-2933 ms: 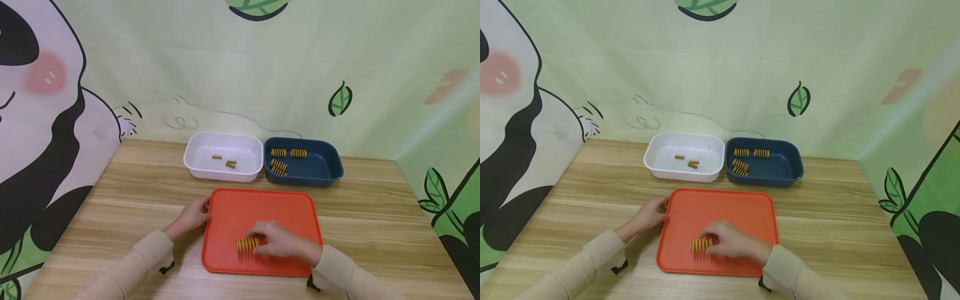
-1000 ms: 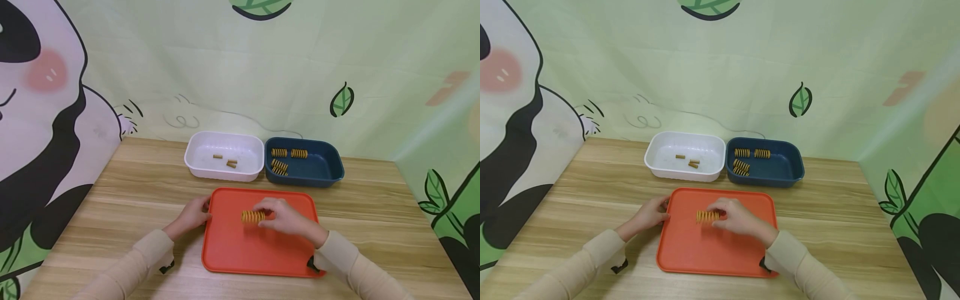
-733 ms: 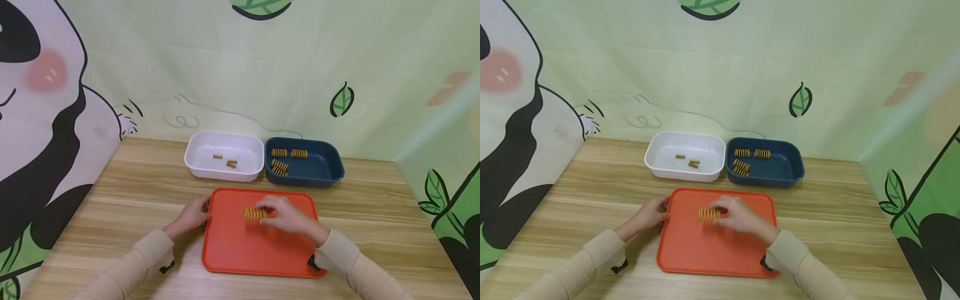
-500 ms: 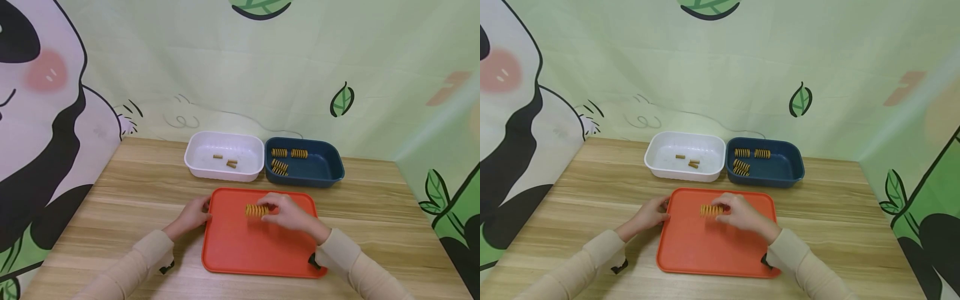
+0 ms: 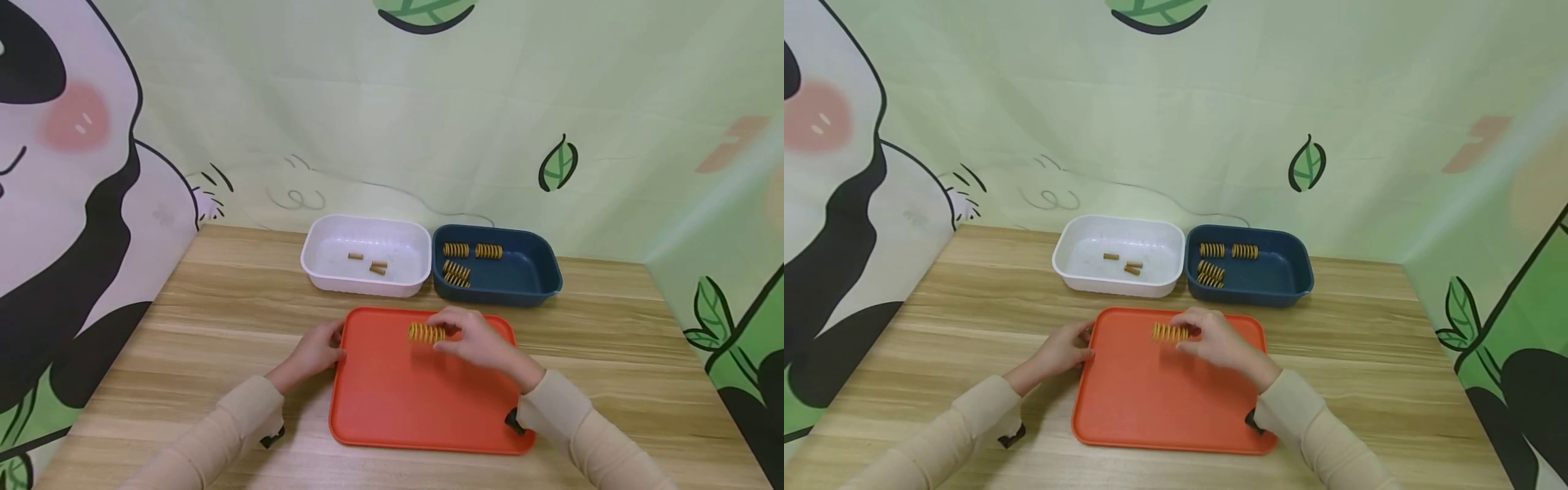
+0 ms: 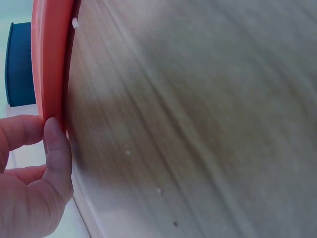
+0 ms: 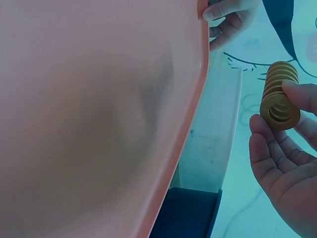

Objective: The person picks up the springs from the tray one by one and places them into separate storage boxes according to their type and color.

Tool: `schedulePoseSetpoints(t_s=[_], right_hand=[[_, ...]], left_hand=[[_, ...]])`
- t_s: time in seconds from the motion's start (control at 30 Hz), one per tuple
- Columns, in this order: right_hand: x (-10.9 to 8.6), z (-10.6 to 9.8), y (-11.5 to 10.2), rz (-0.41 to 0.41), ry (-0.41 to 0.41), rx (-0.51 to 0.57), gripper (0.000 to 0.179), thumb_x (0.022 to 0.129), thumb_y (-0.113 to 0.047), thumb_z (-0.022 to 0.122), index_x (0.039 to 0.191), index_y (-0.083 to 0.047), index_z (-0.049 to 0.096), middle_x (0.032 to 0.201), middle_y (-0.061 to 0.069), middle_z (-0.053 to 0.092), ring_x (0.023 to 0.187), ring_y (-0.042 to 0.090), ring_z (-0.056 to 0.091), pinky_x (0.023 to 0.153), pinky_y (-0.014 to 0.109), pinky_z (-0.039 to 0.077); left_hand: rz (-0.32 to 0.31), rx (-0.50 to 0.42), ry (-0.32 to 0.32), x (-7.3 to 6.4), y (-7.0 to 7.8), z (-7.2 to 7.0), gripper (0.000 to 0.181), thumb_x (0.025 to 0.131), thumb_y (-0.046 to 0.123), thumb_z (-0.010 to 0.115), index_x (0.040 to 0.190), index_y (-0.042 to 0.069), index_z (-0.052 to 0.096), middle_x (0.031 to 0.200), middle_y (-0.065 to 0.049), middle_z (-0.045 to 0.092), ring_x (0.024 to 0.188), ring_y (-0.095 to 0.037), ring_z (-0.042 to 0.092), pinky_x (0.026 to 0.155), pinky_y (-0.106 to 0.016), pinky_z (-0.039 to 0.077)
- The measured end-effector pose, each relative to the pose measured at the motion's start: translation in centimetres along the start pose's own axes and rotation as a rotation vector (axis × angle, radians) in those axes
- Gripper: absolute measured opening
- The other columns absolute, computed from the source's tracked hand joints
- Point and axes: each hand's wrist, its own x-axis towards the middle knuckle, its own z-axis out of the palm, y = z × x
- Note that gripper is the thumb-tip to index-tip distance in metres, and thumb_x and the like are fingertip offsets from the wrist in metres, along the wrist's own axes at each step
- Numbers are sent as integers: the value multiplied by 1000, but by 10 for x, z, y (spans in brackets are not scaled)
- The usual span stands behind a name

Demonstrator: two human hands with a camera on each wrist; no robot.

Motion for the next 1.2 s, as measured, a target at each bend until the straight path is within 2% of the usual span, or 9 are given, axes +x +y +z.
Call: schedulePoseSetpoints(t_s=[0.13,0.37,0.87,1.1,1.2], right_hand=[[1,0,2,0,15,9,33,73,-5,68,105,-3,61,98,9,61,82,18,54,73,38,50],[3,-3,4,-21,50,-3,32,72,-6,69,103,-2,62,96,9,61,80,17,53,71,31,50],[7,-8,15,-38,109,-5,33,71,-3,70,102,-1,62,93,11,61,79,19,54,71,36,51],[8,-13,15,-10,133,-30,32,71,-3,69,102,0,62,94,11,62,80,18,53,72,27,49],[9,-16,14,1,140,-37,32,71,-3,69,102,0,62,95,12,61,80,19,53,72,27,49]], left_hand=[[2,-5,0,-1,0,0,59,70,-9,57,126,1,45,81,-11,56,53,-12,49,45,-23,46],[-2,-1,-1,0,0,0,58,70,-8,57,126,2,47,81,-11,56,53,-13,49,45,-24,46],[-6,-13,-9,-1,2,0,56,71,-8,57,124,2,47,83,-11,57,60,-14,51,47,-25,47],[-10,-25,-16,-1,1,0,57,71,-8,57,126,2,46,83,-11,57,60,-14,51,47,-25,47],[-7,-25,-15,-1,1,0,57,70,-8,57,125,2,47,83,-11,57,60,-14,51,47,-25,47]])
